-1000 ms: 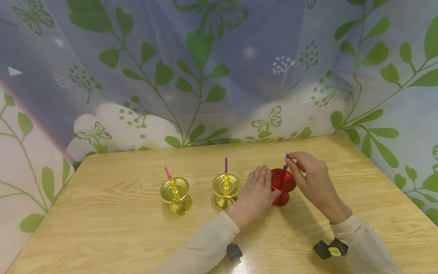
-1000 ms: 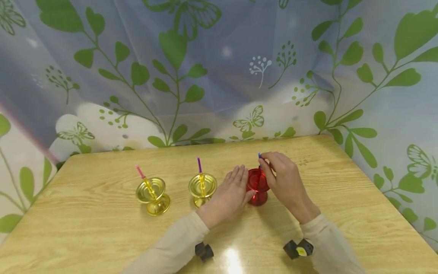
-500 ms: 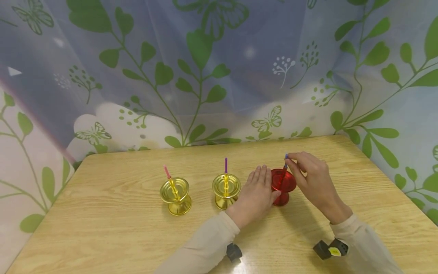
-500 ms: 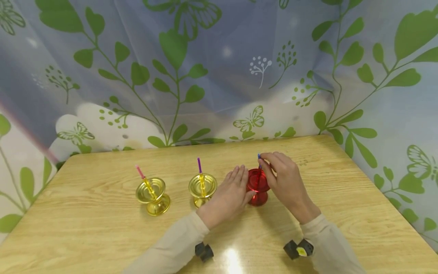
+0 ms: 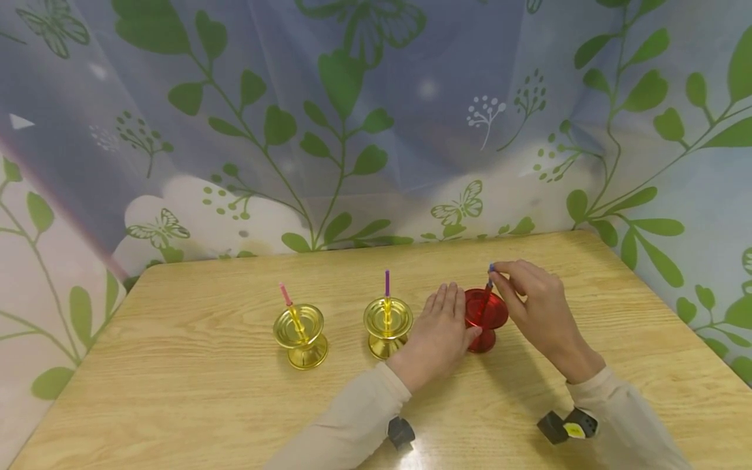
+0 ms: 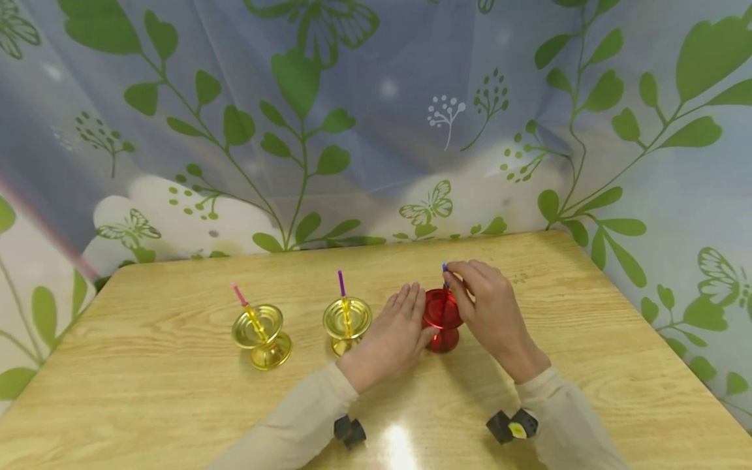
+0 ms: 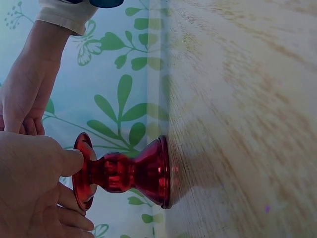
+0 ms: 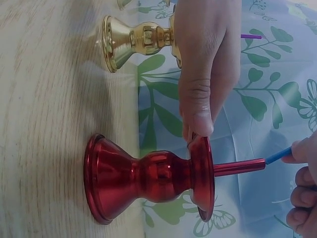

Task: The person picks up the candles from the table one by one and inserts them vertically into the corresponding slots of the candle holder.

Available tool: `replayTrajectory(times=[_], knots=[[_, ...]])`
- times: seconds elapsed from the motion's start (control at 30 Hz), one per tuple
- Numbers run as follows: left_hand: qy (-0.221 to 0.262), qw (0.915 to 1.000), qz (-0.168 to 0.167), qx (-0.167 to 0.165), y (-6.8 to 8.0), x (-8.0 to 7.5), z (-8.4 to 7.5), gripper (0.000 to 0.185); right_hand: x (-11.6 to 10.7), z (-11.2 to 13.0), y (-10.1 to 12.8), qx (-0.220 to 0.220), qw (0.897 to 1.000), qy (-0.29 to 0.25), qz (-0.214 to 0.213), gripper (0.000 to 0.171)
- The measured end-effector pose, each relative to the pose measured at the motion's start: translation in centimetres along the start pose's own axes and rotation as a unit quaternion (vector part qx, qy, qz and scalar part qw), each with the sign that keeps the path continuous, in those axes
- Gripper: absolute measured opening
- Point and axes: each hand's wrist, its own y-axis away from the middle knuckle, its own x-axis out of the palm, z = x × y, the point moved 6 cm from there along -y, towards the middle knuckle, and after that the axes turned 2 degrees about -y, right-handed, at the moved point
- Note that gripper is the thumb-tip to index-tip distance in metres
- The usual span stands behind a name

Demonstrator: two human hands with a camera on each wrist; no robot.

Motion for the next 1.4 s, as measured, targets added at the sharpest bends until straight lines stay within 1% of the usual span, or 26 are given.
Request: replayTrajectory(times=[0.37,0.67,0.73,0.9,1.03,1.23,1.4], knots=[[0.004,1.0,0.002,0.0,0.0,0.0,0.0,0.067,0.2,-0.4,0.2,0.008,1.0,-0.004,0.002,0.011],[0.004,1.0,-0.003,0.002,-0.1,0.0,0.0,0.067,0.3,-0.9,0.4,0.02,1.0,-0.005,0.0,0.019],[0.005,1.0,-0.004,0.002,-0.1,0.0,0.0,0.067,0.4,-1.0,0.4,0.026,1.0,-0.005,0.0,0.017],[0.003,1.0,-0.004,0.0,-0.1,0.0,0.0,0.067,0.5,-1.2,0.6,0.045,0.999,-0.012,0.004,0.005],[0.004,1.0,-0.004,-0.001,-0.1,0.1,0.0,0.068,0.6,-1.3,0.8,0.054,0.998,-0.018,0.003,0.008],[0.006,1.0,-0.004,0.0,-0.1,0.1,0.0,0.067,0.7,-1.6,0.9,0.055,0.998,-0.023,0.001,0.003],[0.002,1.0,-0.006,0.0,-0.1,0.1,0.0,0.067,0.9,-1.8,1.0,0.06,0.998,-0.035,0.002,0.003]])
